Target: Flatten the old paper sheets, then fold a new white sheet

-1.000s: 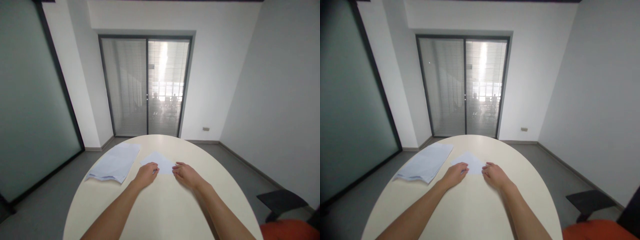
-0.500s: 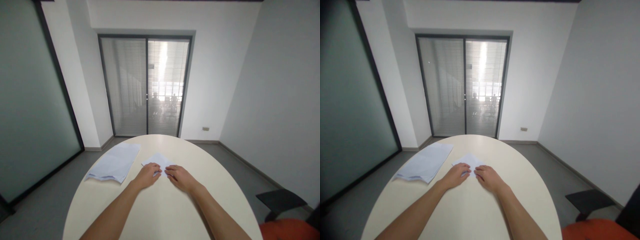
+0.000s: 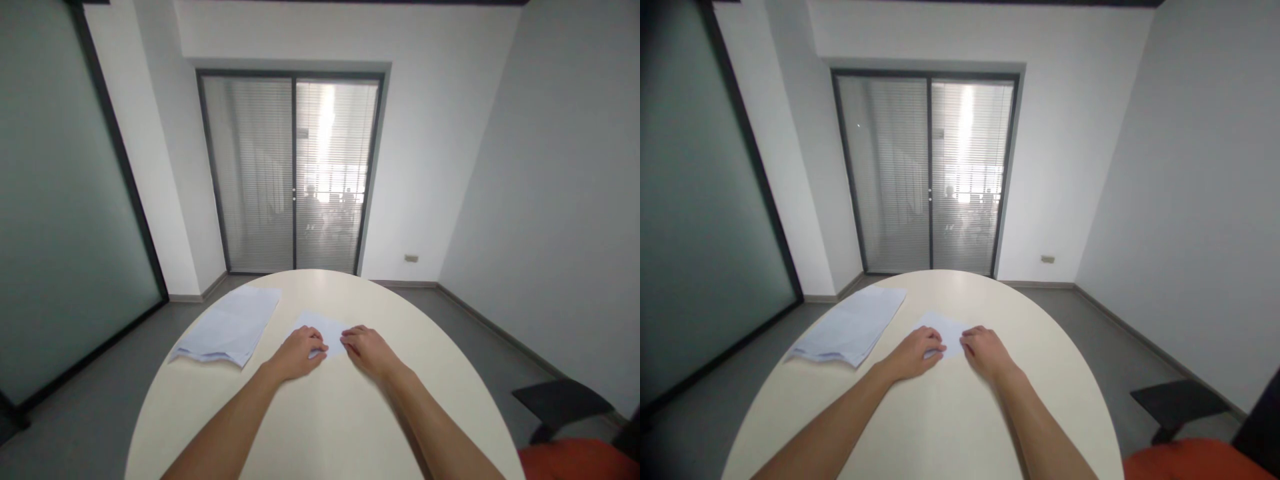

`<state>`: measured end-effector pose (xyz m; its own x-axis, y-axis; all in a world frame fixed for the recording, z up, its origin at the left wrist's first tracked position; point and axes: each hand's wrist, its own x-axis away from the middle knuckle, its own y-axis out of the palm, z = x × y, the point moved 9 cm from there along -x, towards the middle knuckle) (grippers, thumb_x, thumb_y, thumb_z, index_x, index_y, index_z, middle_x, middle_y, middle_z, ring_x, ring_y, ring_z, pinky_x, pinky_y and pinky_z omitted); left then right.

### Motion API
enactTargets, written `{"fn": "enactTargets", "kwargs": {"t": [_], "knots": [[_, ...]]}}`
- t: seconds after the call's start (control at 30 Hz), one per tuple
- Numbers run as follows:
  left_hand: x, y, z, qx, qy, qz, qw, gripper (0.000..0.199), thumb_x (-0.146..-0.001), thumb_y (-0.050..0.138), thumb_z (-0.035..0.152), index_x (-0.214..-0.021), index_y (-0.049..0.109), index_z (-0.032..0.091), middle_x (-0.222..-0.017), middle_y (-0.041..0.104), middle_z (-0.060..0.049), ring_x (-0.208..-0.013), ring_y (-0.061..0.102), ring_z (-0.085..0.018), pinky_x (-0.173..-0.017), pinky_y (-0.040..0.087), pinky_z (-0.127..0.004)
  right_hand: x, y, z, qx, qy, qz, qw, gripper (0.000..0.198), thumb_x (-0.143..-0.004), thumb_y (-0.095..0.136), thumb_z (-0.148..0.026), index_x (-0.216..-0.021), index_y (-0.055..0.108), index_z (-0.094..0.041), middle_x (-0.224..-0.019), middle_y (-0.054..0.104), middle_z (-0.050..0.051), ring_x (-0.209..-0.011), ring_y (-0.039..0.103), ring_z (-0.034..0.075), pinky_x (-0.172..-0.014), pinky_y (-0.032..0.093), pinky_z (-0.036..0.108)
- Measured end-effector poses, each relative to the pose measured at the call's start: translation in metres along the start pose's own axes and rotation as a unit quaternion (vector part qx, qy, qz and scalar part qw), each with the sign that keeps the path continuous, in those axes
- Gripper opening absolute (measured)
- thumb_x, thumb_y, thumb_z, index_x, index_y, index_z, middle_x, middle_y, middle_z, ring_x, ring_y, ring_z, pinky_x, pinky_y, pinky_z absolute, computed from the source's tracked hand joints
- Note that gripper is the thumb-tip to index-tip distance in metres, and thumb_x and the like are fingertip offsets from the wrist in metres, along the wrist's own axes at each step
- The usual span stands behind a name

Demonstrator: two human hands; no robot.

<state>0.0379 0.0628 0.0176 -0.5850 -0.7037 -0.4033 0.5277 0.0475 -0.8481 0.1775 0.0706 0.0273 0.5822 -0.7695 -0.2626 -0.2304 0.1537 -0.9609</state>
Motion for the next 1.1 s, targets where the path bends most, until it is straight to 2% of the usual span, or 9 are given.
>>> {"fn": "enactTargets", "kwargs": {"t": [0.13,0.23,0.47,0.73,0.83,0.93,1.1], "knots": [[0.001,0.001,0.008,0.016,0.022,-0.010,1.000,0.019,-0.089,0.063,0.029,-0.103,0.073,0.023,-0.123,0.066,-0.007,-0.114,0.058,-0.023,-0.103,0.045,-0.038,0.000,0.002,0.002,0.014,0.018,0.000,1.000,0.027,-0.093,0.049,-0.018,-0.097,0.075,-0.023,-0.110,0.073,0.006,-0.103,0.063,0.022,-0.089,0.046,0.032],[0.002,0.002,0.011,0.032,0.026,-0.013,0.999,0.019,-0.089,0.062,0.027,-0.106,0.070,0.021,-0.130,0.065,-0.007,-0.121,0.055,-0.023,-0.107,0.043,-0.039,0.000,0.003,-0.001,-0.009,0.019,0.012,1.000,0.029,-0.095,0.048,-0.022,-0.102,0.076,-0.023,-0.108,0.072,0.007,-0.101,0.062,0.022,-0.090,0.046,0.031],[0.001,0.005,0.008,0.025,0.006,-0.020,0.999,0.027,-0.090,0.060,0.029,-0.116,0.065,0.022,-0.131,0.065,-0.007,-0.122,0.056,-0.023,-0.108,0.042,-0.040,0.001,0.001,-0.009,-0.018,0.021,0.010,1.000,0.030,-0.098,0.046,-0.030,-0.105,0.075,-0.025,-0.112,0.070,0.008,-0.103,0.061,0.023,-0.092,0.046,0.034],[0.000,0.008,0.006,0.004,0.005,-0.028,1.000,0.030,-0.094,0.057,0.031,-0.120,0.066,0.022,-0.135,0.063,-0.007,-0.124,0.055,-0.024,-0.110,0.041,-0.041,0.003,-0.001,0.011,0.036,0.104,0.011,0.994,0.031,-0.097,0.045,-0.027,-0.102,0.076,-0.024,-0.108,0.070,0.010,-0.100,0.061,0.025,-0.085,0.046,0.034],[-0.001,0.009,0.004,0.006,0.000,-0.027,1.000,0.030,-0.094,0.057,0.031,-0.120,0.067,0.022,-0.135,0.063,-0.007,-0.124,0.055,-0.024,-0.110,0.041,-0.042,0.002,-0.002,0.006,0.030,0.113,0.011,0.993,0.029,-0.097,0.047,-0.030,-0.100,0.075,-0.023,-0.107,0.070,0.009,-0.100,0.061,0.023,-0.086,0.045,0.032],[-0.001,0.010,0.002,0.011,-0.006,-0.024,1.000,0.030,-0.093,0.060,0.032,-0.119,0.067,0.021,-0.134,0.064,-0.007,-0.125,0.055,-0.024,-0.110,0.042,-0.041,0.001,-0.002,-0.005,0.013,0.108,0.008,0.994,0.027,-0.095,0.052,-0.039,-0.096,0.074,-0.023,-0.107,0.070,0.008,-0.101,0.060,0.023,-0.086,0.044,0.031],[-0.001,0.010,0.002,0.011,-0.007,-0.017,1.000,0.031,-0.093,0.060,0.032,-0.120,0.067,0.021,-0.134,0.064,-0.007,-0.125,0.055,-0.024,-0.110,0.042,-0.041,0.000,-0.001,-0.007,-0.005,0.130,0.005,0.992,0.030,-0.093,0.055,-0.043,-0.107,0.072,-0.023,-0.111,0.068,0.009,-0.104,0.058,0.024,-0.086,0.043,0.031]]}}
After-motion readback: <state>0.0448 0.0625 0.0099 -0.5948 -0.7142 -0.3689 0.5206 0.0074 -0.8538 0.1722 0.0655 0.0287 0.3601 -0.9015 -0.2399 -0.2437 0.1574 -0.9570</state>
